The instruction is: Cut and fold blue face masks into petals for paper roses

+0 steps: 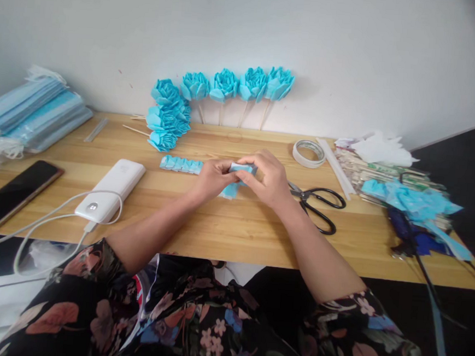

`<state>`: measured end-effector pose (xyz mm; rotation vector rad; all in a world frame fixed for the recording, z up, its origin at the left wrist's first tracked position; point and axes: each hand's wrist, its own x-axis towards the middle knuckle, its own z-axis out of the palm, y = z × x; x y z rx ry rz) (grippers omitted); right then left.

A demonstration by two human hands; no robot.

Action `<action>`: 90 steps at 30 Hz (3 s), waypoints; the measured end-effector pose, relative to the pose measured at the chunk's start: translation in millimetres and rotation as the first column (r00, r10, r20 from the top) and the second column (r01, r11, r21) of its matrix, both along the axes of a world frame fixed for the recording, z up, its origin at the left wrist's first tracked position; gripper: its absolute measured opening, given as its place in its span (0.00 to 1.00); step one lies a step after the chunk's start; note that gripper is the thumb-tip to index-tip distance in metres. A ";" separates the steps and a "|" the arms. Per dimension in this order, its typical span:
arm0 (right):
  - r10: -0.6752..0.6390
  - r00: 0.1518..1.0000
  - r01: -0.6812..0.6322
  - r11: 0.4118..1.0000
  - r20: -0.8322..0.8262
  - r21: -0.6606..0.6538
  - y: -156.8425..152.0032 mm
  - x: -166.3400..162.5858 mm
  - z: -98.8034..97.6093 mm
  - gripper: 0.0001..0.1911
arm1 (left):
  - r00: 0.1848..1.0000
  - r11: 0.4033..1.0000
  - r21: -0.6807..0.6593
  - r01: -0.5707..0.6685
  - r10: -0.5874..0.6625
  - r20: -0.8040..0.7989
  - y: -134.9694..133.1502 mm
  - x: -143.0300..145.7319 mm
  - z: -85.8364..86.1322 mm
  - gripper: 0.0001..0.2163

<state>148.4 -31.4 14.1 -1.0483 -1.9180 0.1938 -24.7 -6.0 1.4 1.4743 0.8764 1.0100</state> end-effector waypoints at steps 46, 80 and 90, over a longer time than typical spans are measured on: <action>-0.069 0.834 -0.207 0.881 -0.547 -0.426 17.1 3.0 -18.9 0.20 | 0.911 0.918 -0.383 0.098 0.073 0.406 10.0 1.2 -5.0 0.15; 0.029 0.975 -0.143 0.838 -0.219 -0.526 12.9 -4.6 -17.3 0.12 | 0.818 0.857 -0.500 0.126 0.196 0.541 10.0 -1.5 14.1 0.08; -0.030 0.990 -0.029 0.911 -0.135 -0.412 8.3 -11.7 -16.2 0.11 | 0.797 0.857 -0.498 0.134 0.206 0.568 8.3 0.5 13.6 0.05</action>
